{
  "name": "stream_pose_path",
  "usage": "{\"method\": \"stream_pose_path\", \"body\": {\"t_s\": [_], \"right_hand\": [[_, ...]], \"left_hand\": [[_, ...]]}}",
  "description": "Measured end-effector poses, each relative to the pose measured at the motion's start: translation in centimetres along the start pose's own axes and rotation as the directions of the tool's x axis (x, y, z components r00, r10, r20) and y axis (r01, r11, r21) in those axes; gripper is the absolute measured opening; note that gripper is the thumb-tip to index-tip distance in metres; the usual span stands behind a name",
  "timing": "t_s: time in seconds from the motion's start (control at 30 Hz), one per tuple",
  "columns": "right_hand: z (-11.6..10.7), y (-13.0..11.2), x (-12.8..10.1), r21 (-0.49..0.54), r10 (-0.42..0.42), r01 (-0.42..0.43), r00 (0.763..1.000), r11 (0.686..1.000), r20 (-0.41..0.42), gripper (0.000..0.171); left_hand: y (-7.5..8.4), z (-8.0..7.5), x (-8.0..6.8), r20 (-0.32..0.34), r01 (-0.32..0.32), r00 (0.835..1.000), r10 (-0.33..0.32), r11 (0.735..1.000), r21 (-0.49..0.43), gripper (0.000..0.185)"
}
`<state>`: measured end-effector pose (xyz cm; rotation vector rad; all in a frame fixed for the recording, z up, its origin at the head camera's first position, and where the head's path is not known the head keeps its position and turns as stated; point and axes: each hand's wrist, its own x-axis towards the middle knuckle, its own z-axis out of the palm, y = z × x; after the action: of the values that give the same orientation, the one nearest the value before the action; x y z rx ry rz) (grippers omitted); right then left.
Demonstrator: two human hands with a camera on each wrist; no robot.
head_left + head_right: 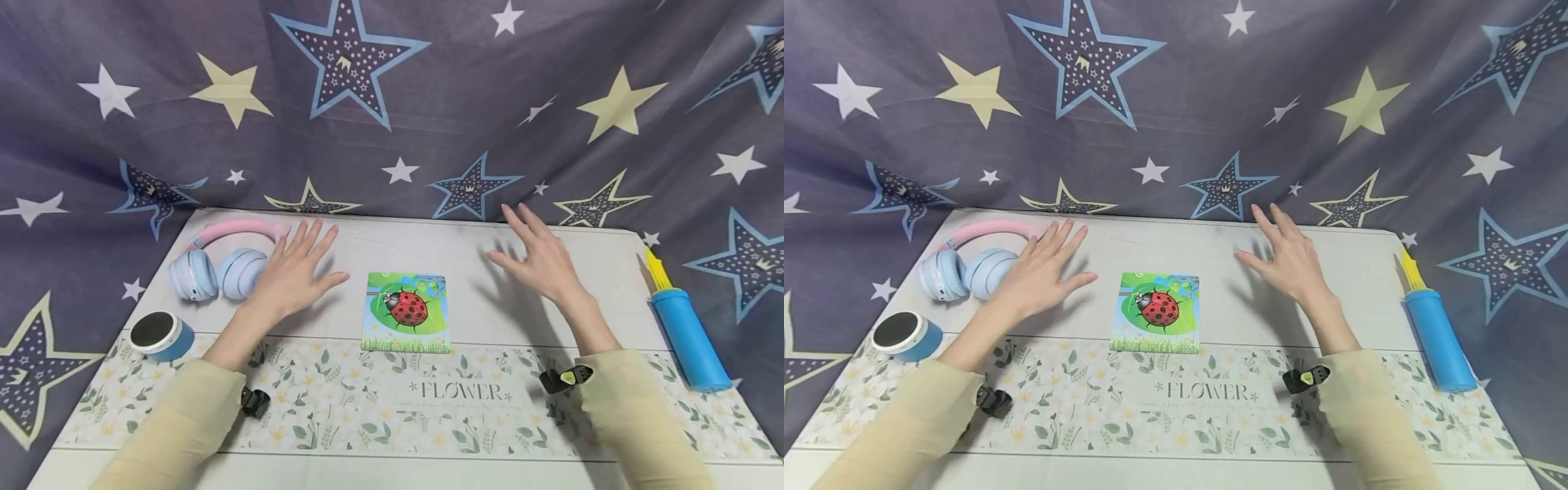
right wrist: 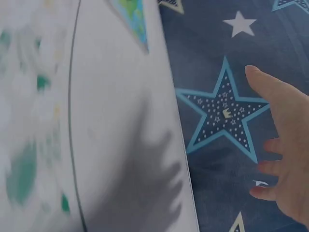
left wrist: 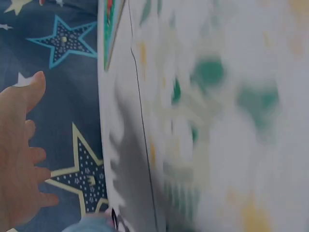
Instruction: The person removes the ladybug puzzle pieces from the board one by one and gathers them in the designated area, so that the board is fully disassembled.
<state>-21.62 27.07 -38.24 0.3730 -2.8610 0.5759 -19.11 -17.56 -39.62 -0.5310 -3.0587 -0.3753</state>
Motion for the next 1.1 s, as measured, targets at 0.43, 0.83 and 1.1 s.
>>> {"method": "stream_pose_path", "body": {"t_s": [0.43, 0.83, 1.1], "right_hand": [[2.3, -2.7, -0.4, 0.338, 0.023, -0.011, 0.999, 0.941, -0.030, 0.084], [5.1, -5.1, -0.6, 0.543, -0.023, -0.012, 0.998, 0.840, 0.058, 0.085], [6.4, -6.3, -0.8, 0.561, -0.076, -0.030, 0.984, 0.827, 0.164, 0.087]], "left_hand": [[3.9, 1.9, 0.8, 0.003, -0.025, 1.000, 0.026, 0.989, -0.146, 0.091], [7.2, 3.6, 1.2, 0.091, -0.099, 0.989, 0.116, 0.979, -0.179, 0.089], [8.9, 3.9, 1.0, 0.176, -0.128, 0.971, 0.163, 0.973, -0.194, 0.087]]}}
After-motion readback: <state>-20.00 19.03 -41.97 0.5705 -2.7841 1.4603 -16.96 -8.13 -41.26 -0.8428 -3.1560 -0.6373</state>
